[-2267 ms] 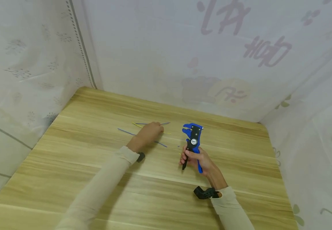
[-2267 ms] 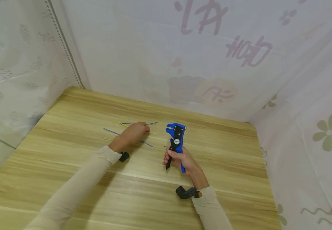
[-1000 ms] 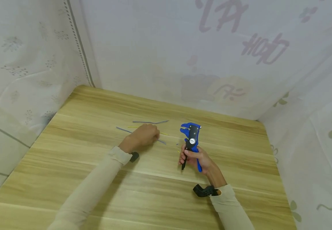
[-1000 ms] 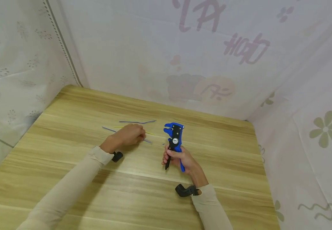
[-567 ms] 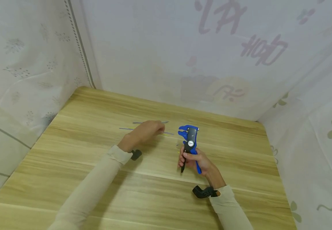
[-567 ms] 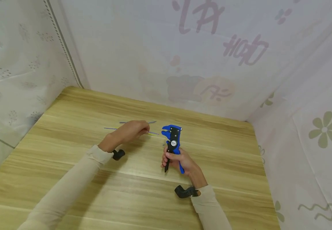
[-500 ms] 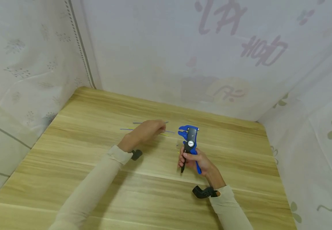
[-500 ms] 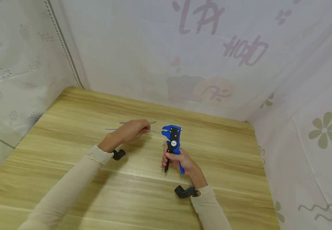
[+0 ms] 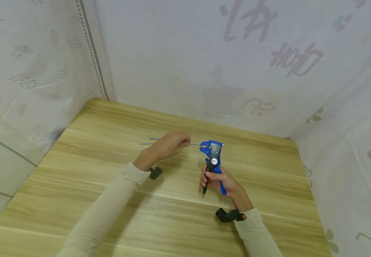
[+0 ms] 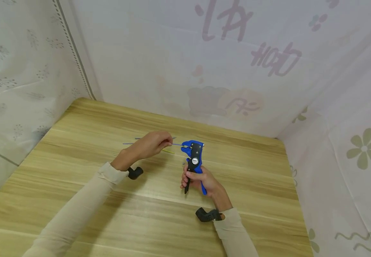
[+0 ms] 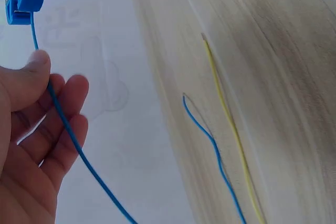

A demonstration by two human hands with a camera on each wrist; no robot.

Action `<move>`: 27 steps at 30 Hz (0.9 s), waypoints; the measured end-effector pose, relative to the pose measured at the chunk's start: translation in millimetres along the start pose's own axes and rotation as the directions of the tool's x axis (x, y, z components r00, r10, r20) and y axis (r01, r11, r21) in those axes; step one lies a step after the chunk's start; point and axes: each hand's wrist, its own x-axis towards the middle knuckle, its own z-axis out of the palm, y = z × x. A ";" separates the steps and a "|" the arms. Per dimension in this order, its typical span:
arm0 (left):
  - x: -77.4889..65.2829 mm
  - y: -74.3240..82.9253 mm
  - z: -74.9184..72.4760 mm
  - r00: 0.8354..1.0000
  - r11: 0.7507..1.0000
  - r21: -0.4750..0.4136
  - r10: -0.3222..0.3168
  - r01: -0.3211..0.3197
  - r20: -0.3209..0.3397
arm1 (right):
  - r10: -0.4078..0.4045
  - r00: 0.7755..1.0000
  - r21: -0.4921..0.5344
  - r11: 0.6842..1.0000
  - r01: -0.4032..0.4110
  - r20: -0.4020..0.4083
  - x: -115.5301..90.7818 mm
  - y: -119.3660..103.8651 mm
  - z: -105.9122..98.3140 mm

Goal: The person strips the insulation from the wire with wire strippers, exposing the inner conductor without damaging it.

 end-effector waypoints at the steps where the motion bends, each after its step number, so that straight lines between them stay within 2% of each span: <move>1: 0.6 0.4 -0.2 1.000 1.000 -0.003 0.014 -0.014 -0.001 | 0.001 1.000 -0.002 1.000 -0.001 0.002 0.3 -0.2 -0.1; 4: 2.4 2.1 -0.9 0.999 0.999 -0.007 0.044 -0.044 -0.003 | 0.002 1.000 -0.009 1.000 -0.002 0.001 1.1 -0.7 0.4; 15: 4.4 6.2 -0.4 0.999 0.999 -0.006 0.054 -0.054 -0.008 | 0.020 0.999 -0.045 0.999 -0.022 -0.038 2.5 -1.5 1.2; 20: 4.9 5.0 1.5 0.997 0.997 -0.016 0.070 -0.070 -0.022 | 0.032 0.994 -0.086 0.995 -0.042 -0.105 1.5 -1.6 1.3; 27: 5.9 4.3 2.8 0.998 0.997 -0.036 0.061 -0.062 -0.024 | -0.012 0.982 -0.145 0.989 -0.015 -0.187 3.5 2.1 6.2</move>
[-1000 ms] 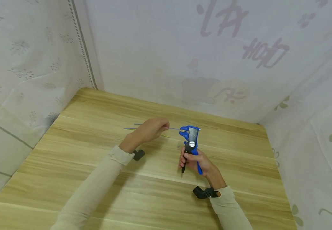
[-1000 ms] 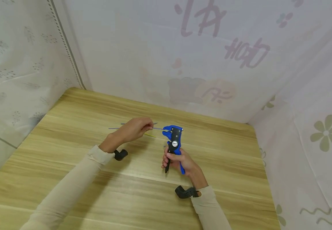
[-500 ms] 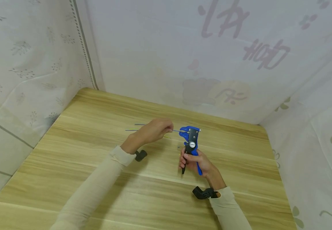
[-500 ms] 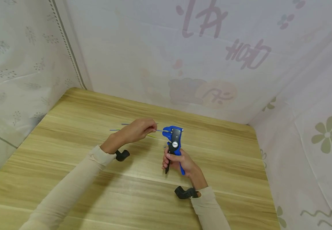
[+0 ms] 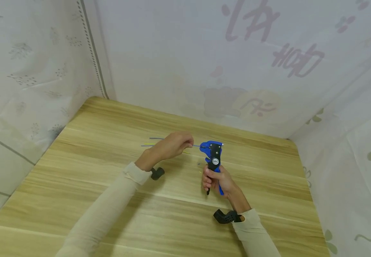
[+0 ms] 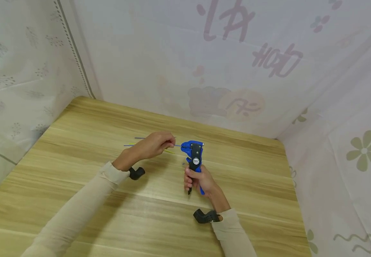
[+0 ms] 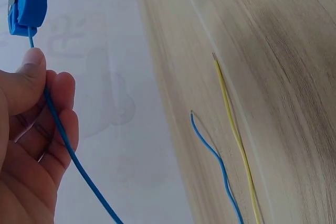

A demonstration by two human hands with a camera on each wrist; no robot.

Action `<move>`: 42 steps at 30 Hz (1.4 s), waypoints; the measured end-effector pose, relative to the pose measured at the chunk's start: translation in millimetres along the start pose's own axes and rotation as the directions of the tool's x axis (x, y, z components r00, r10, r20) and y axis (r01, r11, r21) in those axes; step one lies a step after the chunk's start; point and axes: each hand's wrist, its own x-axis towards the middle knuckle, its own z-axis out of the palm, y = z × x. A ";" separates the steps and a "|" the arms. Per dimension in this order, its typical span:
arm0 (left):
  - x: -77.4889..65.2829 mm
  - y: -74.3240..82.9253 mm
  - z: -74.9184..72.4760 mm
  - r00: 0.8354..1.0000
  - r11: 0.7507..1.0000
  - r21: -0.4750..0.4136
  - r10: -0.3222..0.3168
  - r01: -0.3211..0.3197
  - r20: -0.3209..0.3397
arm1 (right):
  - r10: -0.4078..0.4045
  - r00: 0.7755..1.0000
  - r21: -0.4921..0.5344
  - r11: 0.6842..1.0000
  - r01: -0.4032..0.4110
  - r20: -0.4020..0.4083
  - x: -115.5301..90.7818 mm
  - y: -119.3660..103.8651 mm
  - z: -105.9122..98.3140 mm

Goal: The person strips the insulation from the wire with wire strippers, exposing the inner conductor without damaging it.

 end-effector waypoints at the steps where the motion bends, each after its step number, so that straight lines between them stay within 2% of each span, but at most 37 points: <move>1: 0.1 0.5 -0.1 1.000 1.000 -0.003 0.000 0.000 0.000 | -0.005 1.000 -0.008 1.000 0.005 -0.014 -0.3 0.5 1.2; 4: 0.2 1.4 -0.1 1.000 1.000 -0.010 0.002 -0.002 -0.002 | -0.011 0.998 -0.027 1.000 0.009 -0.057 -0.5 1.5 4.2; 10: -0.2 0.6 4.4 1.000 1.000 -0.015 -0.012 0.012 -0.013 | 0.007 0.991 0.032 0.999 -0.003 -0.134 0.8 4.0 6.1; 18: -1.2 1.7 7.1 1.000 1.000 0.011 -0.004 0.004 -0.011 | 0.019 0.993 0.053 0.999 -0.013 -0.116 -1.9 7.9 2.7; 29: -1.7 3.7 6.8 1.000 1.000 -0.006 -0.017 0.017 -0.008 | 0.003 0.993 0.059 0.998 0.005 -0.121 -2.4 7.6 4.4; 35: -1.1 3.6 7.5 0.999 0.999 -0.020 -0.037 0.037 -0.024 | 0.015 0.990 0.021 1.000 -0.012 -0.139 -3.2 4.3 6.2; 42: -2.0 3.5 10.9 0.997 0.997 -0.041 -0.069 0.068 -0.029 | 0.018 0.990 0.026 1.000 -0.015 -0.138 -6.3 6.3 6.2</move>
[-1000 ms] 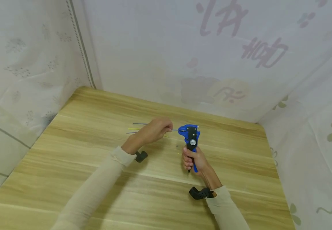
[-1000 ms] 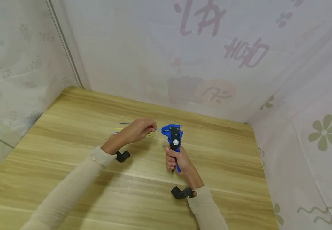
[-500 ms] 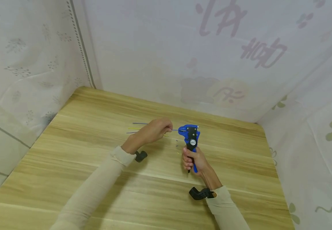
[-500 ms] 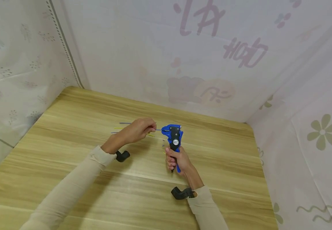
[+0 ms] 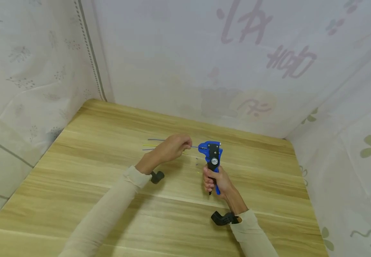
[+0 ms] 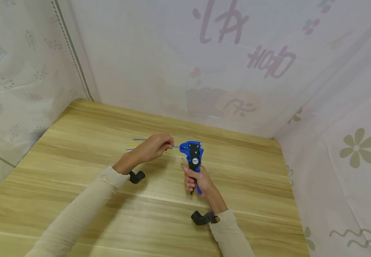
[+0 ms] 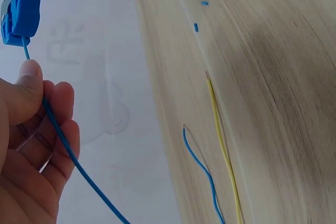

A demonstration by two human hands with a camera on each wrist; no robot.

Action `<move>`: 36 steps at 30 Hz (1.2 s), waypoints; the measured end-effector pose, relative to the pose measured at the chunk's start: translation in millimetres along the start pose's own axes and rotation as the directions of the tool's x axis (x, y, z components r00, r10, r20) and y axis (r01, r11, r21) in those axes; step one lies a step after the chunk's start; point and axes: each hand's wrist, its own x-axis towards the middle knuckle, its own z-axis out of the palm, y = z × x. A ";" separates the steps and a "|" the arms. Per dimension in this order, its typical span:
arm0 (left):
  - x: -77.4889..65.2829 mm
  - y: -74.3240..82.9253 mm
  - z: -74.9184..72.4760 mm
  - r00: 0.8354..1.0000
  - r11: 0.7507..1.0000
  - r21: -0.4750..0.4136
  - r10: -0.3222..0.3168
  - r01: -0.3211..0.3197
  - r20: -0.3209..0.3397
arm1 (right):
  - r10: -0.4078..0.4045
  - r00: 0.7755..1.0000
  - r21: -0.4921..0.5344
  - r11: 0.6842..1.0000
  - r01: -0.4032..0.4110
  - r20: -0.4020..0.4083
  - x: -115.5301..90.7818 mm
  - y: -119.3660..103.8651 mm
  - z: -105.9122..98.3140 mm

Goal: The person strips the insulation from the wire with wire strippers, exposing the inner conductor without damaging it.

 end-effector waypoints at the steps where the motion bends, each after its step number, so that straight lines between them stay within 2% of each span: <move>1: -0.3 0.2 0.7 1.000 1.000 -0.006 -0.003 0.003 0.004 | -0.002 1.000 -0.003 1.000 0.002 0.002 -0.7 1.0 -0.1; 6: -2.8 0.9 2.0 0.999 0.999 -0.028 -0.027 0.028 0.030 | -0.020 0.999 -0.006 1.000 0.020 0.029 -4.9 3.2 -1.2; 10: -5.5 -1.3 -1.3 0.997 0.998 -0.008 -0.061 0.061 0.049 | -0.068 0.997 -0.006 0.998 0.068 0.027 -7.2 0.3 -7.6; 15: -10.7 -10.1 -1.7 0.987 0.991 0.090 -0.109 0.098 0.118 | -0.108 0.994 -0.084 0.990 0.110 0.032 -4.4 4.3 -28.0; 18: -15.2 -17.1 4.0 0.983 0.981 0.171 -0.121 0.097 0.139 | -0.109 0.994 -0.134 0.985 0.109 0.007 -5.4 0.8 -29.5; 21: -20.7 -21.8 10.6 0.982 0.971 0.219 -0.126 0.093 0.138 | -0.103 0.991 -0.164 0.982 0.088 -0.086 -8.9 -12.8 -18.4; 23: -24.6 -24.4 14.2 0.983 0.970 0.228 -0.121 0.089 0.134 | -0.098 0.980 -0.201 0.978 0.063 -0.171 -11.4 -22.2 -11.4; 25: -28.0 -26.9 17.8 0.984 0.968 0.240 -0.113 0.077 0.136 | -0.108 0.963 -0.282 0.959 0.034 -0.249 -13.4 -26.7 -11.0; 27: -30.4 -30.3 22.0 0.987 0.965 0.256 -0.093 0.057 0.134 | -0.142 0.937 -0.401 0.916 0.001 -0.321 -15.3 -28.0 -14.7; 28: -31.0 -31.7 23.8 0.988 0.962 0.268 -0.085 0.047 0.131 | -0.156 0.922 -0.466 0.885 -0.029 -0.354 -15.9 -28.2 -17.1; 30: -32.5 -34.7 27.2 0.988 0.955 0.296 -0.078 0.035 0.134 | -0.197 0.889 -0.597 0.796 -0.102 -0.414 -16.4 -26.8 -22.7; 33: -34.5 -38.7 31.7 0.985 0.941 0.338 -0.078 0.023 0.151 | -0.266 0.835 -0.749 0.619 -0.235 -0.482 -16.1 -22.8 -32.2; 36: -35.8 -41.0 34.9 0.981 0.932 0.363 -0.093 0.024 0.173 | -0.335 0.790 -0.834 0.409 -0.369 -0.514 -16.5 -19.6 -39.4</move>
